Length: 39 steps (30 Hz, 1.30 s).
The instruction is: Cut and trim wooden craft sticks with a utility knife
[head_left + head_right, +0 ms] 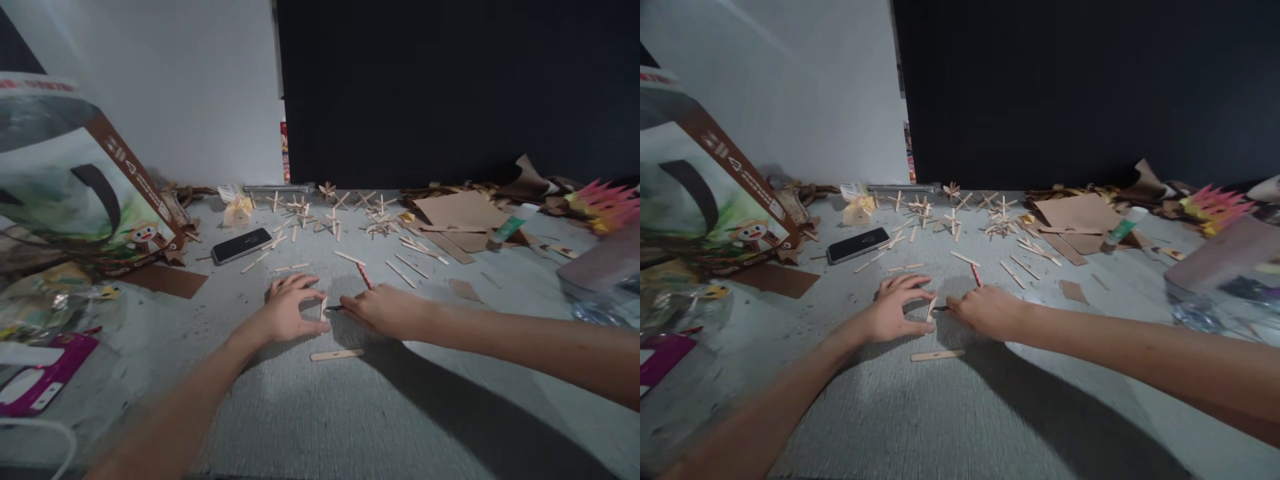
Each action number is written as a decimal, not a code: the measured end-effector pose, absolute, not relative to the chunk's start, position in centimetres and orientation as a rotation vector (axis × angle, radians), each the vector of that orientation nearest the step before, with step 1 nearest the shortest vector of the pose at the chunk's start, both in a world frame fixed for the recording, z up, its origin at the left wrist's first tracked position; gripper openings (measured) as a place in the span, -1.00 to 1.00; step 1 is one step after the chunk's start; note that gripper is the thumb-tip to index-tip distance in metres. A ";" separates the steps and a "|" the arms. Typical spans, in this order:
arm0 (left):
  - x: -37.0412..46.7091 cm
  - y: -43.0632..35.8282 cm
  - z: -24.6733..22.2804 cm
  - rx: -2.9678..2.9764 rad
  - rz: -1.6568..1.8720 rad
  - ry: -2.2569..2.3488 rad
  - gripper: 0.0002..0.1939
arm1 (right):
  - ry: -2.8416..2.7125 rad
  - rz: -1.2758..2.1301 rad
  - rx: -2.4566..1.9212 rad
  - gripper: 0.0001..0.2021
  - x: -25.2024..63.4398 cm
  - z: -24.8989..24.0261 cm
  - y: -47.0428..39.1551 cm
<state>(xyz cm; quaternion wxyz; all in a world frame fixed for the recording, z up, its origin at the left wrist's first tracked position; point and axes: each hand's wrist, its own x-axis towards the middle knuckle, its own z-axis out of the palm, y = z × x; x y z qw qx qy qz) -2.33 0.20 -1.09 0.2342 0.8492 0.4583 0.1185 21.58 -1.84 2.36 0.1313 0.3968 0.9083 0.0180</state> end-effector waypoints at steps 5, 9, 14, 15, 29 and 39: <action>-2.2 0.1 -1.0 2.334 0.342 1.276 -0.38 | 2.643 0.028 1.135 -0.68 21.7 2.2 -1.8; -2.3 0.1 -1.1 2.335 0.341 1.265 -0.38 | 2.673 -0.011 1.140 -0.67 21.9 2.1 -1.6; -2.4 0.2 -1.2 2.311 0.341 1.250 -0.40 | 2.678 -0.096 1.137 -0.64 21.6 3.0 -1.4; -2.4 0.2 -1.2 2.307 0.348 1.253 -0.40 | 2.666 -0.101 1.123 -0.63 21.5 3.2 -1.3; -1.9 -0.1 -0.6 2.325 0.320 1.275 -0.46 | 2.605 0.105 0.606 -0.78 19.9 5.3 0.3; -1.7 0.2 -1.1 2.324 0.312 1.305 -0.45 | 2.393 0.053 0.682 -0.77 17.1 7.4 0.4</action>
